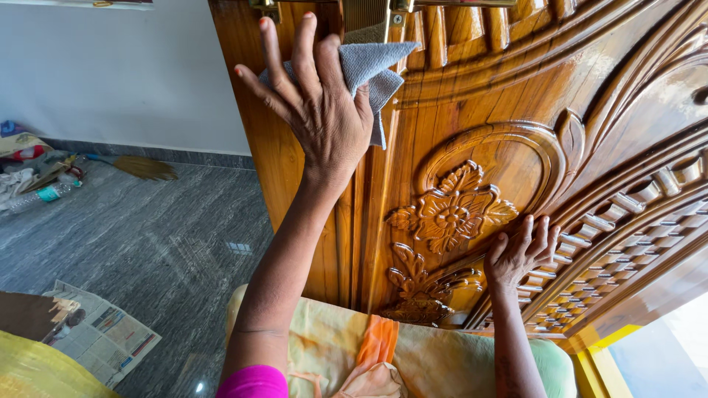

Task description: The person wipes the surface of a wooden door with a cloth, focusing on the carved floral details and the area around the handle. They repeatedly rub the same sections of the door to clean or polish the wood.

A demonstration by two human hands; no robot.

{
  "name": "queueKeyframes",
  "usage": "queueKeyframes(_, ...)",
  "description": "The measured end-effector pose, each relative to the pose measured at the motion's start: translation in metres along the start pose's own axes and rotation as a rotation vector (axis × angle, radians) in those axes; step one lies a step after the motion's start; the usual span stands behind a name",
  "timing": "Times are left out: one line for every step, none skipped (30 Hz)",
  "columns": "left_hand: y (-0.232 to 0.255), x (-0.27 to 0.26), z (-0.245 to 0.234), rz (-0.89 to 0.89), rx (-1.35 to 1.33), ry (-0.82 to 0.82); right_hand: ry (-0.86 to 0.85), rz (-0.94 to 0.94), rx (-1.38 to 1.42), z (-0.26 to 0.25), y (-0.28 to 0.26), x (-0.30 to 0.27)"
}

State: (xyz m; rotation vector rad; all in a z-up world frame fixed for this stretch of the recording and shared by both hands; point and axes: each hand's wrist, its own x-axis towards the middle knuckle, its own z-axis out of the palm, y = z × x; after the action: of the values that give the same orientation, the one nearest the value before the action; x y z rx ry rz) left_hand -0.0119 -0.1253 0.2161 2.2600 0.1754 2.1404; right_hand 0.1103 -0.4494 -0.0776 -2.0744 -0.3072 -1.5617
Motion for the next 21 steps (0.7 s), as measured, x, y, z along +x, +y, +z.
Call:
queueKeyframes(-0.005,0.001,0.002,0.009,-0.004,0.006,-0.004,-0.003,0.000,0.000,0.001,0.002)
queueKeyframes(-0.010,0.004,0.006,-0.005,0.013,0.102,-0.009,-0.006,0.000,-0.001,0.002,0.002)
queueKeyframes(-0.016,0.009,0.010,-0.012,0.027,0.196,-0.011,-0.002,-0.002,-0.001,0.002,0.001)
queueKeyframes(-0.022,0.011,0.013,-0.020,0.039,0.291,-0.016,-0.001,-0.009,-0.001,0.004,0.001)
queueKeyframes(-0.026,0.010,0.015,-0.028,0.004,0.306,-0.024,0.002,-0.018,-0.003,0.005,0.000)
queueKeyframes(-0.031,0.007,0.016,-0.036,-0.032,0.322,-0.031,0.004,-0.027,-0.003,0.006,-0.001)
queueKeyframes(-0.033,0.003,0.016,-0.049,-0.065,0.335,-0.030,0.004,-0.030,-0.003,0.008,-0.001)
queueKeyframes(-0.034,-0.001,0.018,-0.043,-0.054,0.330,-0.028,0.004,-0.033,-0.002,0.009,-0.001)
queueKeyframes(-0.036,-0.005,0.019,-0.036,-0.040,0.321,-0.030,0.004,-0.034,-0.002,0.010,-0.002)
queueKeyframes(-0.037,-0.009,0.020,-0.030,-0.026,0.313,-0.037,0.003,-0.034,-0.002,0.011,-0.002)
queueKeyframes(-0.037,-0.011,0.022,-0.030,-0.025,0.302,-0.042,0.002,-0.035,-0.002,0.011,-0.002)
queueKeyframes(-0.038,-0.013,0.024,-0.030,-0.024,0.290,-0.048,0.002,-0.035,-0.002,0.011,-0.002)
queueKeyframes(-0.037,-0.016,0.027,-0.030,-0.023,0.279,-0.050,0.004,-0.033,-0.004,0.012,-0.002)
queueKeyframes(-0.038,-0.019,0.029,-0.026,-0.021,0.278,-0.053,0.007,-0.031,-0.005,0.012,-0.003)
queueKeyframes(-0.041,-0.022,0.032,-0.020,-0.020,0.278,-0.053,0.011,-0.028,-0.005,0.011,-0.003)
queueKeyframes(-0.043,-0.024,0.034,-0.013,-0.018,0.279,-0.062,0.011,-0.029,-0.007,0.011,-0.002)
queueKeyframes(-0.046,-0.028,0.037,0.003,0.001,0.278,-0.069,0.012,-0.030,-0.008,0.010,-0.001)
queueKeyframes(-0.049,-0.033,0.040,0.019,0.021,0.277,-0.076,0.012,-0.031,-0.009,0.010,-0.001)
queueKeyframes(-0.051,-0.038,0.043,0.034,0.039,0.276,-0.083,0.009,-0.033,-0.010,0.010,0.000)
queueKeyframes(-0.057,-0.046,0.043,0.043,0.055,0.238,-0.090,0.005,-0.035,-0.012,0.010,0.000)
queueKeyframes(-0.065,-0.056,0.041,0.051,0.071,0.198,-0.099,0.000,-0.037,-0.013,0.011,-0.001)
